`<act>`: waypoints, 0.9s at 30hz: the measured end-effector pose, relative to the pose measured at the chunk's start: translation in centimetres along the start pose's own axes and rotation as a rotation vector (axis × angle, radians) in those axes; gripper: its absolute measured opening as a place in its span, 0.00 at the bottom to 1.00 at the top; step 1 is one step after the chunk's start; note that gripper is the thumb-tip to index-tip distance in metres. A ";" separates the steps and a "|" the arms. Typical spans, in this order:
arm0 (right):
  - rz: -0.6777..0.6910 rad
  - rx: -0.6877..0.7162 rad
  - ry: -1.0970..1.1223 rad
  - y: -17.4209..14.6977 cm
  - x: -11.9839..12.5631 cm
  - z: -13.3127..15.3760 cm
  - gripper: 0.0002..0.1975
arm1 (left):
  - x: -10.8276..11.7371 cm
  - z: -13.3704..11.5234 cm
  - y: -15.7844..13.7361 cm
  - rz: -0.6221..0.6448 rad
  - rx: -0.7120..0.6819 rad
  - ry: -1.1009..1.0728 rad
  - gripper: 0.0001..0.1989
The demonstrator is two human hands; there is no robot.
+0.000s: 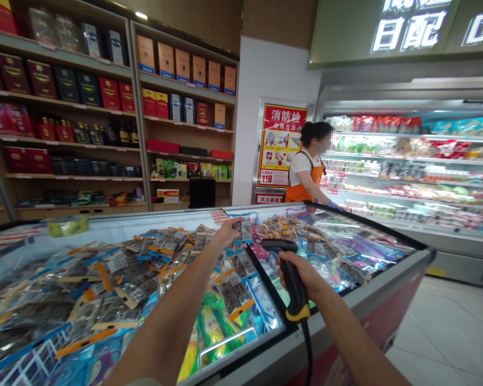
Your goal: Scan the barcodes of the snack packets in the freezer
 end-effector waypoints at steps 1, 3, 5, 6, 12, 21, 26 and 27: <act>-0.008 -0.001 0.003 0.1 0.0 0.1 0.10 | 0.0 0.0 -0.1 0.001 -0.003 0.021 0.31; -0.036 0.003 0.009 0.2 0.3 0.3 0.11 | 0.2 -0.1 -0.1 0.010 -0.008 0.090 0.31; -0.083 0.026 0.015 0.4 0.9 0.7 0.11 | 0.9 0.1 -0.3 0.006 0.017 0.230 0.29; -0.109 0.042 0.017 0.5 1.4 0.9 0.11 | 1.5 0.3 -0.4 -0.001 0.047 0.313 0.28; -0.255 0.088 0.022 1.1 5.4 1.4 0.10 | 6.7 1.4 -1.7 -0.197 0.263 0.672 0.17; -0.367 0.066 0.074 1.3 9.6 0.8 0.10 | -5.0 -2.6 -0.1 0.016 -0.129 0.812 0.18; -0.372 0.050 0.040 1.4 10.6 0.4 0.11 | -14.5 -2.4 -1.1 0.354 -0.266 0.749 0.19; -0.378 0.048 0.038 1.5 10.7 0.3 0.11 | -15.4 -2.1 -1.6 0.406 -0.274 0.751 0.19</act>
Point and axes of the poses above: each hand's wrist, its own y-axis towards the middle knuckle, its own x-axis out of the back of the hand, z = x × y, the point moved 5 cm from there along y, towards the middle knuckle, and after that the axes turned 2 degrees about -z, right-handed, at the moved point
